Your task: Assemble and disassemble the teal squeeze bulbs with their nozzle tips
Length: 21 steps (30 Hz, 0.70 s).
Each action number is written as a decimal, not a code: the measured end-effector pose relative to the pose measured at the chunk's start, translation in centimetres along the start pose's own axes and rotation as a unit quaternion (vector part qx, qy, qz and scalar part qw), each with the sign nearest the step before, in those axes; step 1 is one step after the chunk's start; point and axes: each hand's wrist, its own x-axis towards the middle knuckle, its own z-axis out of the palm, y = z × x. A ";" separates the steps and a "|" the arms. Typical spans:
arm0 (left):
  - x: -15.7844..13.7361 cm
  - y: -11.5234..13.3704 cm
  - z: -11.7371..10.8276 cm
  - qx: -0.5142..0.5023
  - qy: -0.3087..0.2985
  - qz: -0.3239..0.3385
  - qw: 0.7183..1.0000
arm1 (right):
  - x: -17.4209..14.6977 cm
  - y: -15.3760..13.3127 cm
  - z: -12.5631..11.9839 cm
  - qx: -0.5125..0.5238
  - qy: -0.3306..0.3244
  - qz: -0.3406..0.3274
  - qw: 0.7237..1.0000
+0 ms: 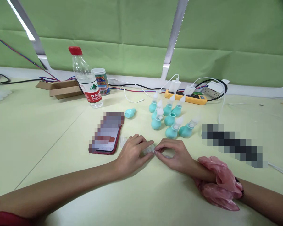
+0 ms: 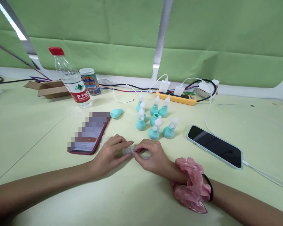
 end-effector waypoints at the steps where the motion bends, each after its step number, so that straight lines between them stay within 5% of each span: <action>1: 0.0 0.0 0.0 -0.011 0.003 -0.005 1.000 | 0.0 0.0 0.0 0.007 0.002 -0.001 1.000; 9: -0.1 0.3 -0.2 -0.078 0.013 -0.021 0.997 | -0.1 -0.1 0.2 0.032 0.040 -0.003 0.999; 21: -0.2 0.4 -0.2 -0.119 0.024 -0.013 0.992 | 0.1 0.0 0.2 0.052 0.001 0.026 0.998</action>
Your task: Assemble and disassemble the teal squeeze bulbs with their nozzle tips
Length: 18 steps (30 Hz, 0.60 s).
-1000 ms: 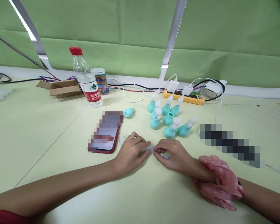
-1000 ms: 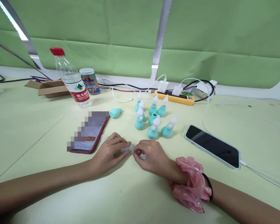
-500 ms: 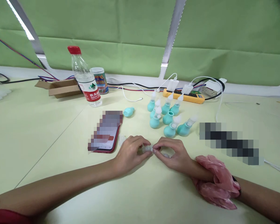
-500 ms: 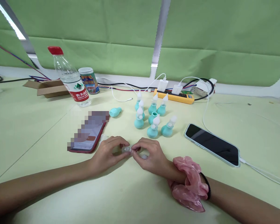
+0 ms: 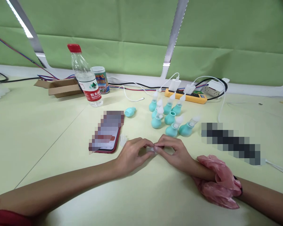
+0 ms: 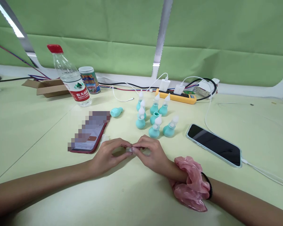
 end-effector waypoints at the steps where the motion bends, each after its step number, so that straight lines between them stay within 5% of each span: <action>1: 0.0 0.0 0.0 -0.001 0.002 0.001 1.000 | 0.0 -0.1 0.0 0.002 0.001 -0.001 1.000; 18: 0.0 0.0 0.1 0.014 0.010 0.012 1.000 | 0.0 0.0 0.0 0.008 0.008 0.008 1.000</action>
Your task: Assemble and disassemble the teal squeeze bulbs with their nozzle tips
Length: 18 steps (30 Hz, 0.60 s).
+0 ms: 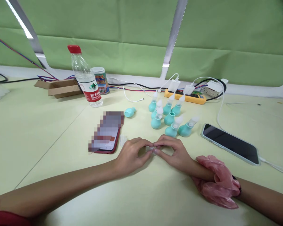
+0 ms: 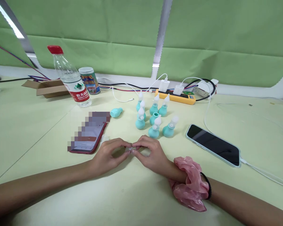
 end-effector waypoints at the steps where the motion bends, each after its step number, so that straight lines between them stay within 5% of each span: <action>1: 0.0 0.0 0.0 0.002 0.000 0.001 1.000 | 0.0 0.0 0.0 -0.001 0.000 -0.001 1.000; 18: 0.0 -0.2 0.1 -0.040 0.022 -0.011 0.999 | -0.3 0.2 0.0 -0.090 -0.003 -0.021 0.996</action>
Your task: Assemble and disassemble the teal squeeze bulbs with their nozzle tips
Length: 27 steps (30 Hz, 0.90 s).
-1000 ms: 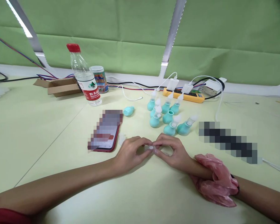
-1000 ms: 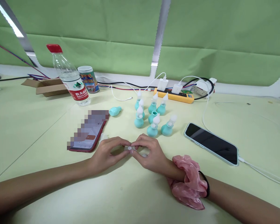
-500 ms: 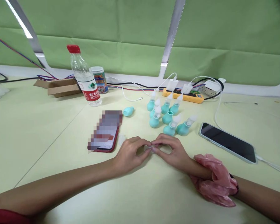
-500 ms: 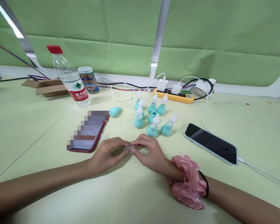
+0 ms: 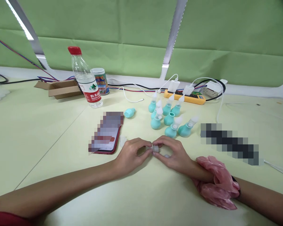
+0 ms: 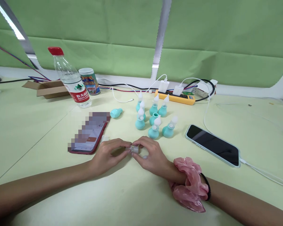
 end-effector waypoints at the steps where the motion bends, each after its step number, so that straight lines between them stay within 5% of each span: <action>1: 0.0 0.0 0.0 -0.001 0.001 -0.001 1.000 | 0.0 0.0 0.0 0.004 0.001 -0.001 1.000; 27: 0.3 0.2 -0.3 -0.028 0.012 0.008 1.000 | 0.2 -0.7 -0.3 0.040 0.041 -0.005 0.998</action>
